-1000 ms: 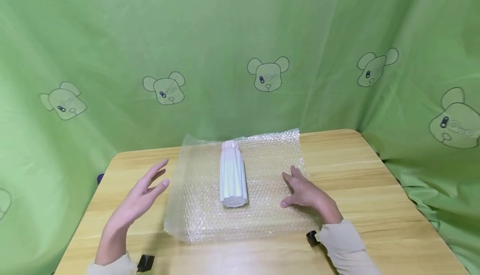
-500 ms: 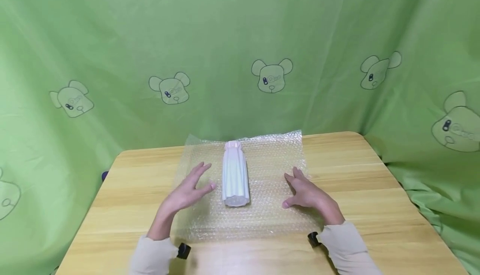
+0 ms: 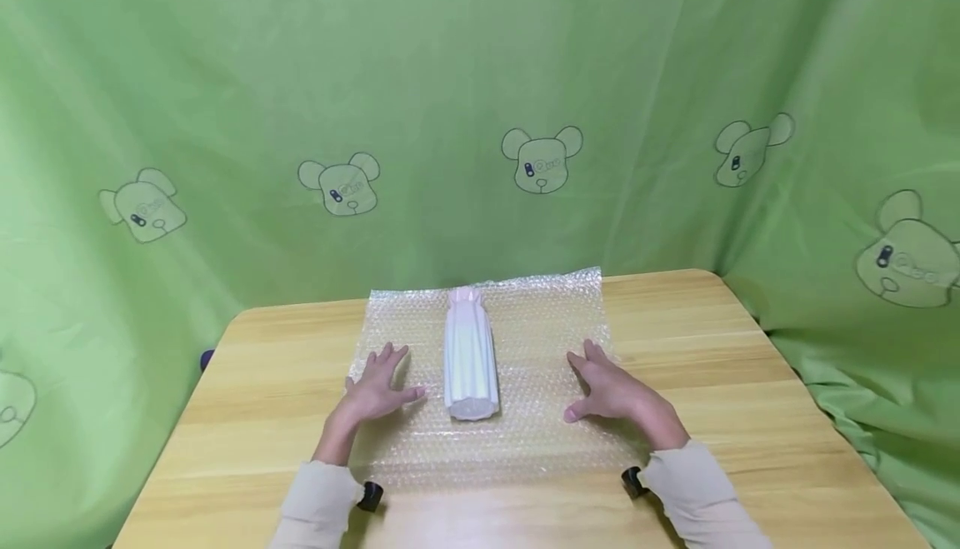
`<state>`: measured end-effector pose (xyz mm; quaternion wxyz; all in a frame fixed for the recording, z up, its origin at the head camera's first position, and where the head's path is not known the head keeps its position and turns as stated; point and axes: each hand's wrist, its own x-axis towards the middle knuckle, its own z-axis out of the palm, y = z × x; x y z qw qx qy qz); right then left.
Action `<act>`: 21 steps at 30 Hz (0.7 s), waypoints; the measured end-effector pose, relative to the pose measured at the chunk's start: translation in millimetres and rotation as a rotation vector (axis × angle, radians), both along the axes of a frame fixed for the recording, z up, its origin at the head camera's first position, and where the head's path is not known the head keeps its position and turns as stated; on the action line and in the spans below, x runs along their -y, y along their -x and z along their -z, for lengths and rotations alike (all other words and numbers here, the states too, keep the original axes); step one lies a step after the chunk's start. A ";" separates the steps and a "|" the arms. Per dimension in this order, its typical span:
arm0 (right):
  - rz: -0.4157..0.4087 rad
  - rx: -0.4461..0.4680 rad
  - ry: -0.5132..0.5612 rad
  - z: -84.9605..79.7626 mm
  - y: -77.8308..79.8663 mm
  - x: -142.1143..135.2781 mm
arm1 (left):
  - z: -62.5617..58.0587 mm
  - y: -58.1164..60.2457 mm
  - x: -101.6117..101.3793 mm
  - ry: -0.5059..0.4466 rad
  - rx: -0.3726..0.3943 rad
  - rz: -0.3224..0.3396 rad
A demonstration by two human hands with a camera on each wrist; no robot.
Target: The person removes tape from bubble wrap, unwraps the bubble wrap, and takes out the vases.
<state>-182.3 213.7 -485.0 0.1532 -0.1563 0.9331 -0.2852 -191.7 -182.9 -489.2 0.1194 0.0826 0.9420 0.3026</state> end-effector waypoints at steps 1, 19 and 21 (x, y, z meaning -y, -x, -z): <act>-0.002 -0.001 0.003 -0.4 -0.5 -0.3 | 0.5 0.5 1.6 -0.002 0.006 0.006; -0.012 -0.179 0.039 -9.4 25.3 -2.6 | 2.3 -2.1 1.5 0.104 0.051 0.051; 0.007 -0.181 0.041 -7.2 30.4 0.3 | 0.1 -1.6 -0.1 0.110 0.047 0.050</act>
